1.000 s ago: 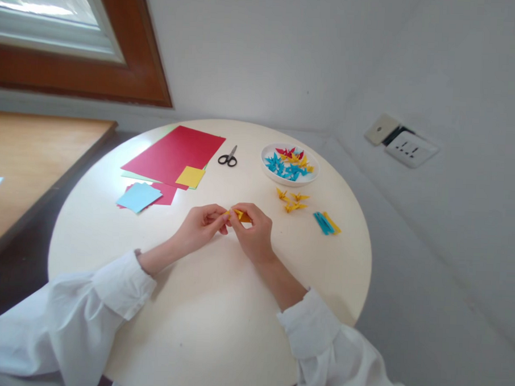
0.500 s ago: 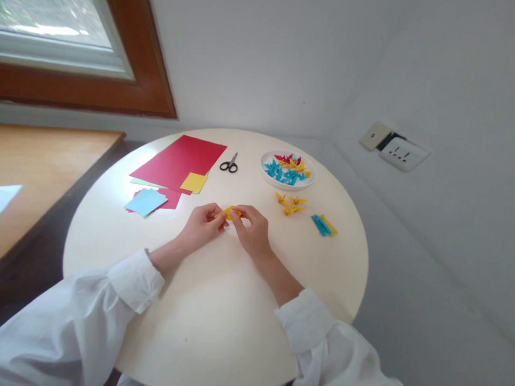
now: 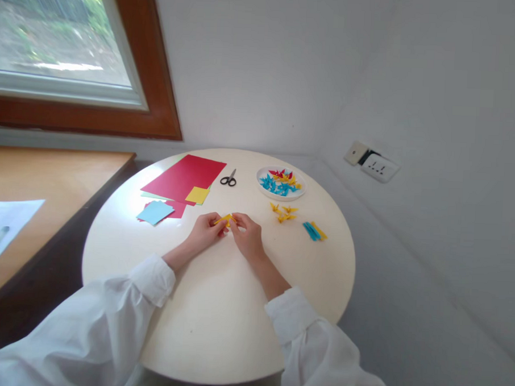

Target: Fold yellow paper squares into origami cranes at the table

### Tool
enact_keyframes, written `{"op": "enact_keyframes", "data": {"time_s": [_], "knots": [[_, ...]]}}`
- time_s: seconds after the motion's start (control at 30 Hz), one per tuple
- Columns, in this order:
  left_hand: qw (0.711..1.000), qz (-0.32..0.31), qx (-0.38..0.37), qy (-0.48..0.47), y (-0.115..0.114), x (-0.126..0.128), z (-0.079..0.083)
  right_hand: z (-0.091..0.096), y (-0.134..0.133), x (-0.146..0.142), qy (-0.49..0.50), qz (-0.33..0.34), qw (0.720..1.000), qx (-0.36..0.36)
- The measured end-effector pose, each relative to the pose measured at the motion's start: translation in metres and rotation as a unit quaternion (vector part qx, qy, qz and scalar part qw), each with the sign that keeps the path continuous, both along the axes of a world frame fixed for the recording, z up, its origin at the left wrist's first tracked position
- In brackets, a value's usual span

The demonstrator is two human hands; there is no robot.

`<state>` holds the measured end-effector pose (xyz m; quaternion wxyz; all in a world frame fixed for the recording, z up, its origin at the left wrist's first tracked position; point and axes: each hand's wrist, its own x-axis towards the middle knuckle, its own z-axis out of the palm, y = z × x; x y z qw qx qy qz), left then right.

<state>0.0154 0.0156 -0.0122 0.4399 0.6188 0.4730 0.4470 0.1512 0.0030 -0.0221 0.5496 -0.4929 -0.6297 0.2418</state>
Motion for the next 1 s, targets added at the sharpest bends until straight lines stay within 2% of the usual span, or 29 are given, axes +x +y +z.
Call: {"op": "enact_keyframes", "data": {"time_s": [0.17, 0.27, 0.37, 0.47, 0.67, 0.8, 1.0], "knots": [[0.998, 0.023, -0.019, -0.058, 0.002, -0.005, 0.0, -0.004, 0.002, 0.003, 0.027, -0.011, 1.0, -0.01], [0.995, 0.03, -0.029, -0.089, 0.002, -0.008, 0.001, -0.007, 0.004, 0.01, -0.011, -0.063, 0.998, -0.026], [0.991, 0.029, -0.05, -0.122, 0.001, -0.011, 0.002, -0.01, 0.004, 0.017, -0.08, -0.087, 0.992, -0.037], [0.985, 0.024, -0.074, -0.155, 0.001, -0.013, 0.002, -0.009, 0.0, 0.019, -0.196, -0.097, 0.974, -0.051], [0.974, 0.005, -0.096, -0.206, 0.003, -0.017, 0.0, -0.007, -0.008, 0.013, -0.397, -0.076, 0.91, -0.089], [0.969, -0.002, -0.099, -0.228, 0.003, -0.019, -0.002, -0.009, -0.008, 0.011, -0.445, -0.073, 0.886, -0.109], [0.963, 0.0, -0.113, -0.244, -0.003, -0.022, 0.0, -0.011, -0.006, 0.013, -0.456, -0.071, 0.881, -0.107]]}}
